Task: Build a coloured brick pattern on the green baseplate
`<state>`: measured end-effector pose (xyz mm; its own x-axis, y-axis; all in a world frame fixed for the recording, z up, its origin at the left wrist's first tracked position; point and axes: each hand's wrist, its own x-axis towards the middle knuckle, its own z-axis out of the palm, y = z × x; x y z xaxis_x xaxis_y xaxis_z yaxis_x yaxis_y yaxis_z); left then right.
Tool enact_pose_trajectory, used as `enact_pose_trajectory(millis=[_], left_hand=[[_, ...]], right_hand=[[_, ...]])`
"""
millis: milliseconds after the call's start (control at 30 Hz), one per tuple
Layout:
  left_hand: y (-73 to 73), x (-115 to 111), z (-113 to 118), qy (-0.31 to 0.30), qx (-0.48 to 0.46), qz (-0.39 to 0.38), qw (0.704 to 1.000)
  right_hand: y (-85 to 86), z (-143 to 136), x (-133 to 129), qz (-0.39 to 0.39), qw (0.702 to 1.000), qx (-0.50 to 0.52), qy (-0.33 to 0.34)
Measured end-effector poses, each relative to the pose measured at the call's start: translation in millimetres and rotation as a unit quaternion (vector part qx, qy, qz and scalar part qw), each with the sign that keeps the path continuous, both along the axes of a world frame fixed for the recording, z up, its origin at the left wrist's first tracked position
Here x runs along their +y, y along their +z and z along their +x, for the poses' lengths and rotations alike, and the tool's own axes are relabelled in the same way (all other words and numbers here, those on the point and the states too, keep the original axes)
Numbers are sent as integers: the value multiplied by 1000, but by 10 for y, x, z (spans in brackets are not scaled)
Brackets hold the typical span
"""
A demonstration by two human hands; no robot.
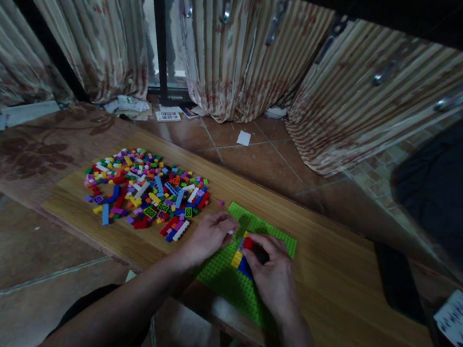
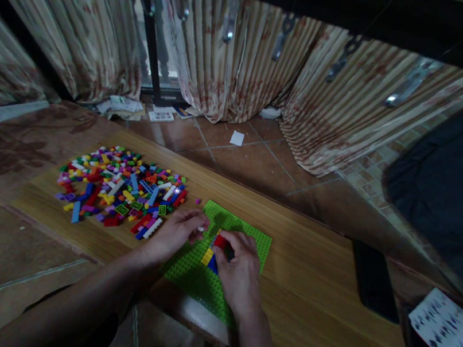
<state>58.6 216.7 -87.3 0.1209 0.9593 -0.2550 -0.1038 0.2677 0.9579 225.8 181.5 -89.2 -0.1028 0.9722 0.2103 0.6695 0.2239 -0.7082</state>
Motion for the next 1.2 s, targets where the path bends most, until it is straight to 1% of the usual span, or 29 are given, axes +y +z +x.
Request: enact_pose_trajectory(millis=[167, 300, 567, 700, 833, 1000, 1200], left_hand=[[-43, -15, -16, -41, 62, 47, 996], [-19, -33, -29, -55, 113, 82, 989], [-10, -29, -47, -76, 157, 106, 979], [-8, -35, -53, -82, 174, 119, 974], [-4, -42, -50, -87, 192, 127, 969], [2, -41, -37, -95, 227, 129, 961], [5, -24, -25, -98, 234, 132, 958]], right_hand=[[-9, -19, 15, 15, 999, -47, 13], [-16, -14, 27, 29, 997, -71, 14], [-48, -10, 39, 37, 996, -82, 23], [-16, -13, 27, 39, 996, -76, 23], [39, 26, 18, 41, 998, -45, 2], [36, 127, 21, 54, 997, 14, -55], [63, 130, 14, 49, 997, 2, -58]])
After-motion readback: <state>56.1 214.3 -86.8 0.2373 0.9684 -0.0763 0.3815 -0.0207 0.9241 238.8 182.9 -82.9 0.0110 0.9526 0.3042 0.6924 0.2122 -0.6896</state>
